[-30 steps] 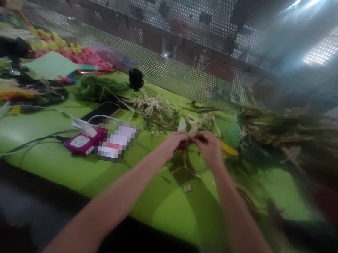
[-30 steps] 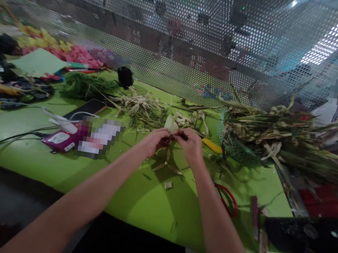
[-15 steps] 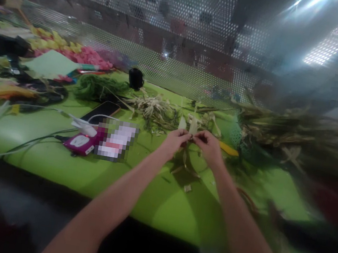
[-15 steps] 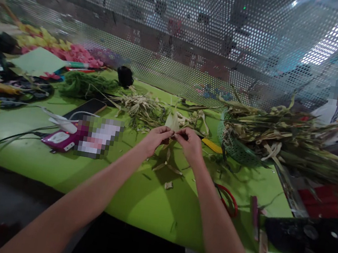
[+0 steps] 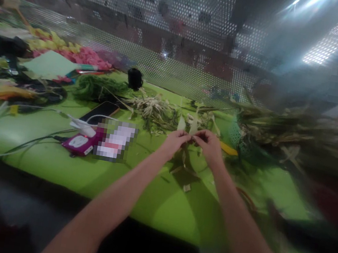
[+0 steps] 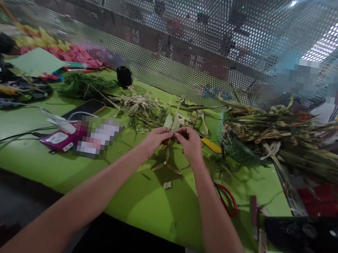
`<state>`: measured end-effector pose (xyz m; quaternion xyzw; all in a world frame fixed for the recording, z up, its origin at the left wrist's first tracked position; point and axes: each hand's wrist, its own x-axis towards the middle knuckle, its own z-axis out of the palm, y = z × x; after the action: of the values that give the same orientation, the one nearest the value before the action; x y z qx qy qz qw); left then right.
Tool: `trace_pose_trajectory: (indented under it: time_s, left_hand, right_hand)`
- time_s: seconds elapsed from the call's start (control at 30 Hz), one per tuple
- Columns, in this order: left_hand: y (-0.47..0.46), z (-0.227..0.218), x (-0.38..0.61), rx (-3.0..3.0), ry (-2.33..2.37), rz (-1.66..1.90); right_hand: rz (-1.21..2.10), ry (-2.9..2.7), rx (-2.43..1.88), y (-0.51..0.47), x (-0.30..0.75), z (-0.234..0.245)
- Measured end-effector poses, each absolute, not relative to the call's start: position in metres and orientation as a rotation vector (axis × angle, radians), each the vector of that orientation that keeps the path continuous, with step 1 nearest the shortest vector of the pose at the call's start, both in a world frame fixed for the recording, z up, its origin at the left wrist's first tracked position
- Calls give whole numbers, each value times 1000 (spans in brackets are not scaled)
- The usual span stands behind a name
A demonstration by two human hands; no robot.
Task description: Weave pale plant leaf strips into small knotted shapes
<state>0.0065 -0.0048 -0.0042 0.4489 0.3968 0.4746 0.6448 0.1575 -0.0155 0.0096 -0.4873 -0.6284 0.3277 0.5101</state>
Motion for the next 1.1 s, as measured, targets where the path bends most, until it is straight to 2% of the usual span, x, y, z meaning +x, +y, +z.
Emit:
trace_pose_trajectory:
  time_s: [0.2,0.47,0.87,1.1]
  left_hand:
    - [-3,-2,5,799,874,1087]
    - [-3,-3,3,815,874,994]
    - [-2,-6,4,1128,872,1082]
    - [-5,-3,5,996,881,1065]
  right_hand:
    - [624,-1683,-1105,-17,161,8]
    - [419,-1821,-1136,-16,166,7]
    - [591,-1534,-1331,-20,156,14]
    - [693,-1576,-1137,-17,158,10]
